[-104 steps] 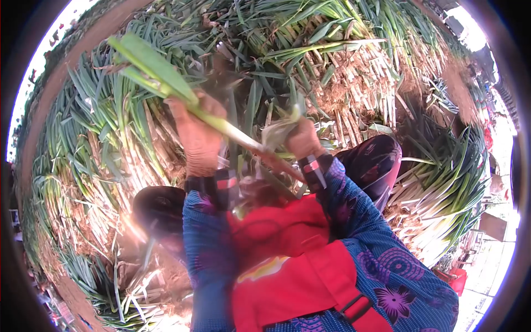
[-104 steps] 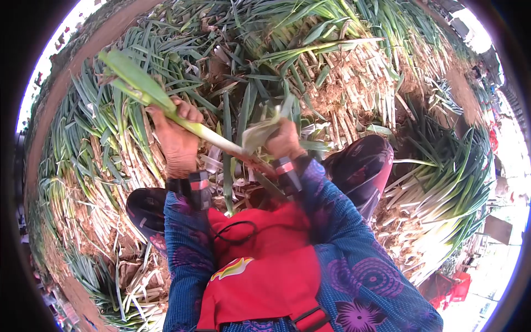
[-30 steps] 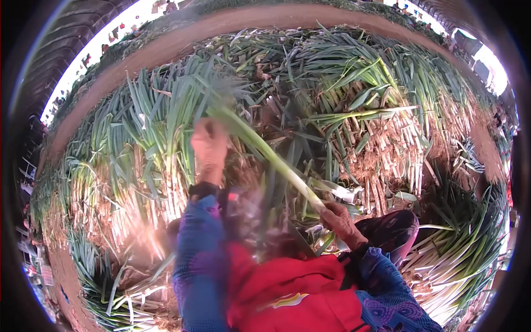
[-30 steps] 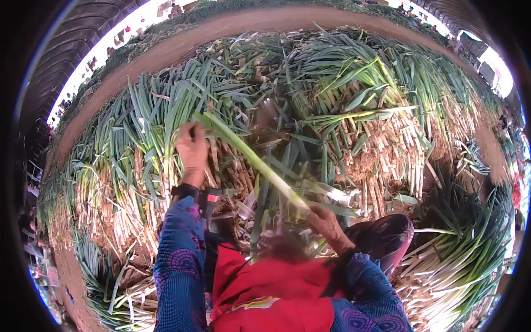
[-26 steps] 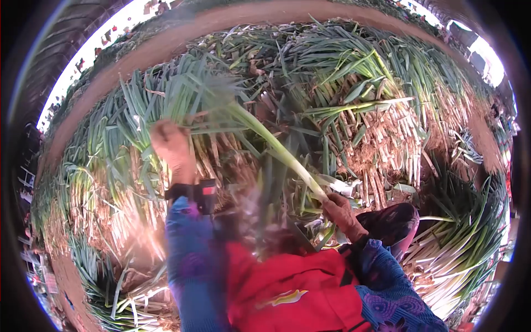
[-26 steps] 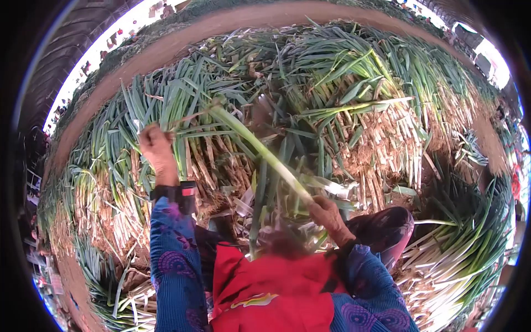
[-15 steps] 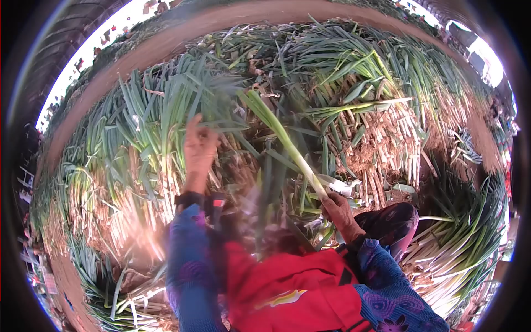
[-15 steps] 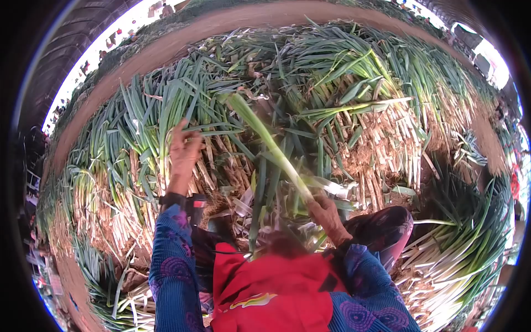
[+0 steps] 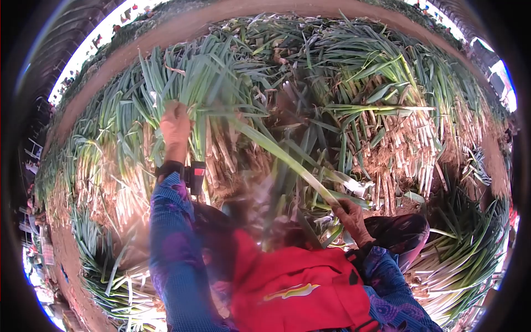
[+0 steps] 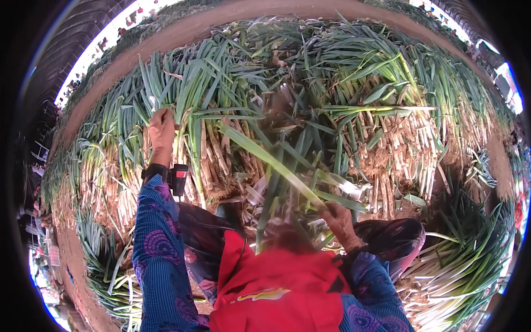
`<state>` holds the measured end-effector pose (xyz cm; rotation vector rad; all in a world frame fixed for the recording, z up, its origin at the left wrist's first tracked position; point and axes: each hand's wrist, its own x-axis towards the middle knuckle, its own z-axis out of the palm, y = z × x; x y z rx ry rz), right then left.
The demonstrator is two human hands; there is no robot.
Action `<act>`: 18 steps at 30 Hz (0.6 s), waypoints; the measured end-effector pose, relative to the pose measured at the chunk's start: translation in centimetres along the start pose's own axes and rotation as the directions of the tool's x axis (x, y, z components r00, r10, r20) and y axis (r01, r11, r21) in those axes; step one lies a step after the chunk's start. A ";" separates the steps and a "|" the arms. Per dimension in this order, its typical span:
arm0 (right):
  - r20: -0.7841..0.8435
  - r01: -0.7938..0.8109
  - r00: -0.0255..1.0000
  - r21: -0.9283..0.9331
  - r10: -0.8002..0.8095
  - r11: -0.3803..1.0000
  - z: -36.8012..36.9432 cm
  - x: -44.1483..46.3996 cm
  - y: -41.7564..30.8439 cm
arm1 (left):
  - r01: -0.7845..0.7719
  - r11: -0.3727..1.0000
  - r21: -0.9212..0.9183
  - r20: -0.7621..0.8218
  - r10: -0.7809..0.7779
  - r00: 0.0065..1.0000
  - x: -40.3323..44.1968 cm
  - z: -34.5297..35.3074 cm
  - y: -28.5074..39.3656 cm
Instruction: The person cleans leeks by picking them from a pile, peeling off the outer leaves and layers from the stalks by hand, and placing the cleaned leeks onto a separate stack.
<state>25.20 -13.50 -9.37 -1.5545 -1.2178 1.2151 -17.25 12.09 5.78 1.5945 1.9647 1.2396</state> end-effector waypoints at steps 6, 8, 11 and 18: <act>-0.068 0.165 0.981 -0.216 -0.183 0.962 0.9 0.3 0.2 | 0.047 0.999 0.011 0.368 -0.048 0.929 -5.3 2.9 2.4; -0.074 0.203 0.970 -0.278 -0.231 0.939 0.9 0.1 -0.1 | -0.196 0.979 0.054 0.336 0.167 0.927 -4.8 6.0 -1.7; -0.101 0.226 0.960 -0.283 -0.263 0.932 0.6 -0.1 -0.6 | -0.298 0.951 0.082 0.169 0.281 0.945 -1.1 7.7 -8.0; -0.113 -0.130 0.985 -0.012 0.128 0.991 -0.7 1.3 0.5 | 0.237 0.825 -0.512 0.038 -0.254 0.966 2.0 0.4 -9.8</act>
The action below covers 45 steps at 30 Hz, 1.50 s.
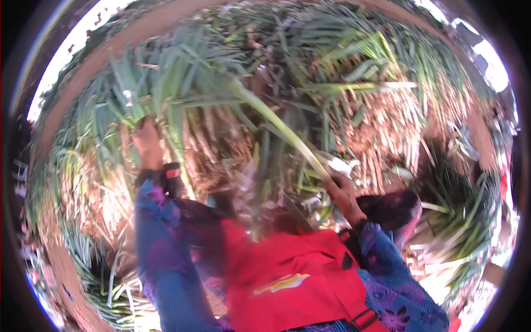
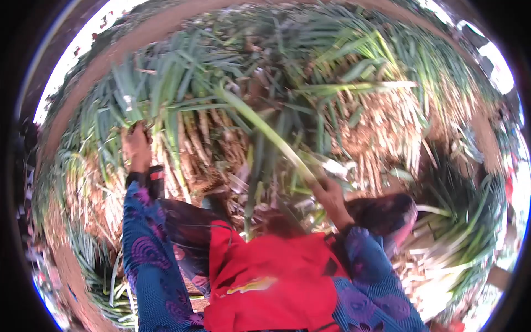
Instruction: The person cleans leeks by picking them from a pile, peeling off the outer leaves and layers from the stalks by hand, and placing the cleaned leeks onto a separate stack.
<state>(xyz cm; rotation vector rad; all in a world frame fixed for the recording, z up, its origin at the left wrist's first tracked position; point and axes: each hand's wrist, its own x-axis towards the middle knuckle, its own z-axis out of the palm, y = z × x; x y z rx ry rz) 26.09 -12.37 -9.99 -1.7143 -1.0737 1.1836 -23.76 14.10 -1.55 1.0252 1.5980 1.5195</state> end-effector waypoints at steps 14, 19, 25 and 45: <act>-0.039 0.376 0.924 0.260 -0.379 0.889 2.8 0.5 -8.2 | 0.101 0.966 -0.236 0.712 0.101 0.695 -26.4 22.4 3.2; 0.015 0.458 0.881 0.231 -0.474 0.859 -0.9 2.8 -11.1 | 0.104 0.978 -0.183 0.744 0.068 0.665 -27.5 22.5 2.9; 0.237 0.109 0.925 0.587 -0.298 0.803 -2.5 6.1 -15.1 | 0.131 0.980 -0.150 0.786 0.038 0.617 -32.5 24.4 2.4; 0.238 -0.106 0.946 0.868 -0.219 0.485 -5.3 9.1 -9.2 | 0.148 0.988 0.038 0.858 -0.108 0.503 -33.0 25.1 1.8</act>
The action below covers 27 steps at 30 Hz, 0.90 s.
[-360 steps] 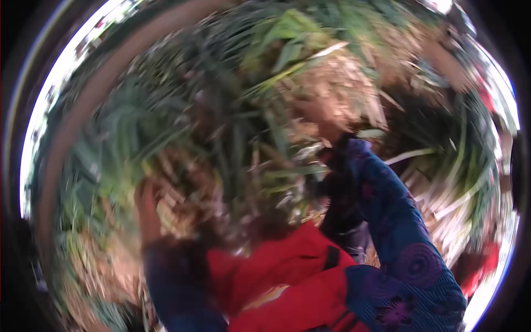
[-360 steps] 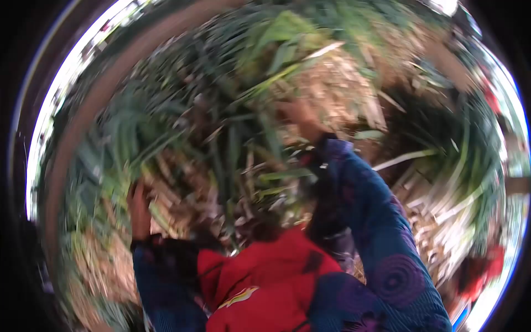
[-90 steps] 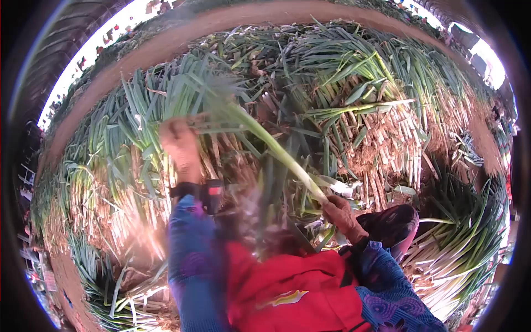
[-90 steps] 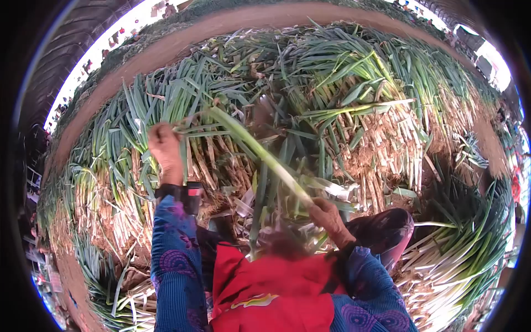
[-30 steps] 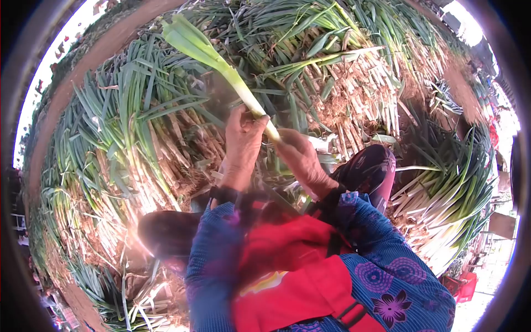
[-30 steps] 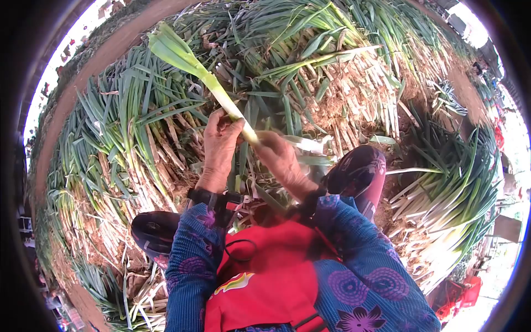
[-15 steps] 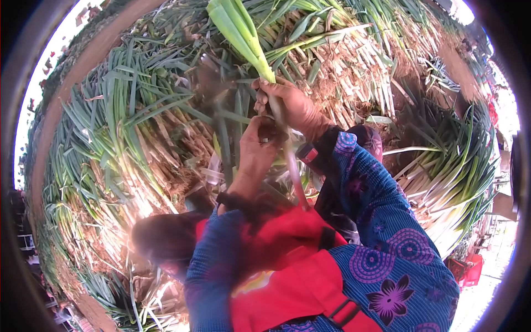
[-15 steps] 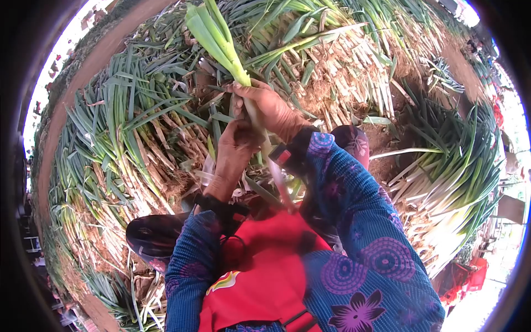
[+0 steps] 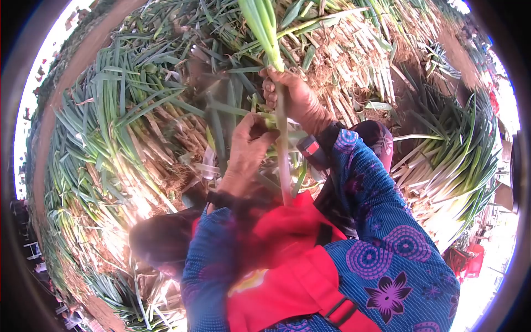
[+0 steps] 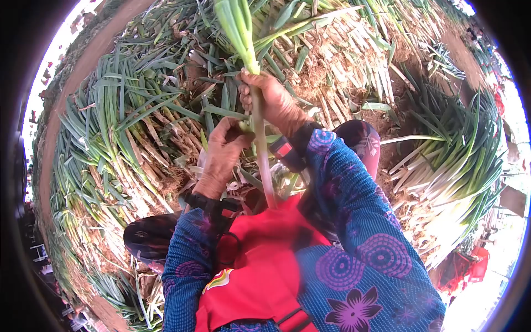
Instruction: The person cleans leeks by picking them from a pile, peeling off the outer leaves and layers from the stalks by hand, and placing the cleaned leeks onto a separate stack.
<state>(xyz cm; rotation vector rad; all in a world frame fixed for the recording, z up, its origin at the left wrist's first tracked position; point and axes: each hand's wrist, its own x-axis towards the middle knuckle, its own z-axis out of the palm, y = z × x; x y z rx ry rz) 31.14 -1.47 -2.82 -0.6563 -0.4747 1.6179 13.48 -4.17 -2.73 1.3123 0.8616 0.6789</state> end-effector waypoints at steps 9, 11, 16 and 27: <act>0.015 0.147 0.989 0.094 -0.149 0.985 -3.6 0.7 -3.8 | -0.104 0.963 -0.248 -0.176 0.061 0.982 -3.5 -6.5 -1.3; -0.002 0.210 0.977 0.102 -0.211 0.972 -4.2 0.5 -5.1 | -0.093 0.972 -0.216 -0.324 0.019 0.946 -4.4 -9.3 -2.4; 0.025 0.383 0.922 0.103 -0.387 0.918 -6.9 -0.1 -8.7 | -0.072 0.959 -0.275 -0.676 -0.139 0.724 -6.4 -20.2 -8.8; -0.130 0.428 0.901 0.115 -0.413 0.897 -2.4 0.8 -4.9 | -0.251 0.783 0.568 -0.016 0.316 0.949 1.7 -2.2 -0.2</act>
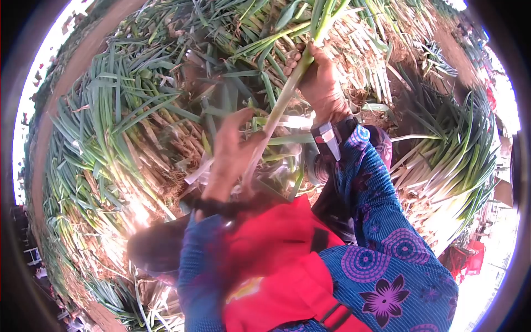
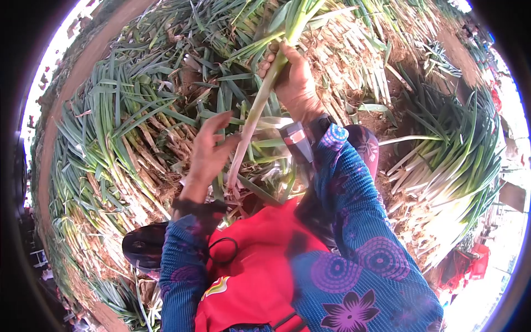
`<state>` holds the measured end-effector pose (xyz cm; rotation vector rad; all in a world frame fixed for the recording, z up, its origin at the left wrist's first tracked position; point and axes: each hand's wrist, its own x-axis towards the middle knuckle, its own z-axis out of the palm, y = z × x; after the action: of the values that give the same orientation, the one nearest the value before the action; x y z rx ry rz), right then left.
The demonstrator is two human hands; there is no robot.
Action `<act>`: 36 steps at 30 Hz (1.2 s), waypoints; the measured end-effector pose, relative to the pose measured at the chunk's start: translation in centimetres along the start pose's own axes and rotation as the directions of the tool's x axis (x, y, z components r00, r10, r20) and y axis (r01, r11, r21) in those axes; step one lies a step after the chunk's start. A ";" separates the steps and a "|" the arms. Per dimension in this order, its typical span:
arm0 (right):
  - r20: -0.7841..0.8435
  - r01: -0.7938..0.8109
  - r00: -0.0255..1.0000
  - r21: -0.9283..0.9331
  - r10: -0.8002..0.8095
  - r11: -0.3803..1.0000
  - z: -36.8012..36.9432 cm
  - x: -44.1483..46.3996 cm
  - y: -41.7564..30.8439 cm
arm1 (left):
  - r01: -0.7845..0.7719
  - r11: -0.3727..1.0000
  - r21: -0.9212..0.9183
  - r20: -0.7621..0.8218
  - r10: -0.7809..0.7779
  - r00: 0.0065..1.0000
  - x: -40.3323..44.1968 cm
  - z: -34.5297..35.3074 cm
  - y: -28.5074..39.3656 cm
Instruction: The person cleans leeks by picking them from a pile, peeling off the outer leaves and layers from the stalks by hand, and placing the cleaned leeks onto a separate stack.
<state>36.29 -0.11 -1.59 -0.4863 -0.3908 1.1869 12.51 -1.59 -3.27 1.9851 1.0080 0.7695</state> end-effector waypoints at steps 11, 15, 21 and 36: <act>0.009 -0.004 1.000 0.081 0.003 0.997 0.1 0.1 0.4 | 0.154 0.969 -0.194 0.061 -0.145 0.988 2.0 3.4 1.1; -0.035 0.029 0.999 0.016 -0.028 0.999 0.4 0.0 0.7 | 0.142 0.982 -0.122 0.043 -0.137 0.990 1.5 4.1 1.3; -0.308 0.168 0.925 -0.194 -0.223 0.966 0.0 0.9 0.7 | -0.304 0.944 0.132 0.008 0.305 0.952 -0.2 3.5 1.5; -0.307 0.296 0.891 -0.165 -0.334 0.941 -5.6 1.2 -2.9 | 0.019 0.639 -0.769 -0.517 -0.639 0.570 -11.9 -11.9 -6.8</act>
<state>41.90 -0.63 -4.62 -0.6828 -0.2355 0.7511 -5.27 -4.72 -4.73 0.6712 1.2693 1.5400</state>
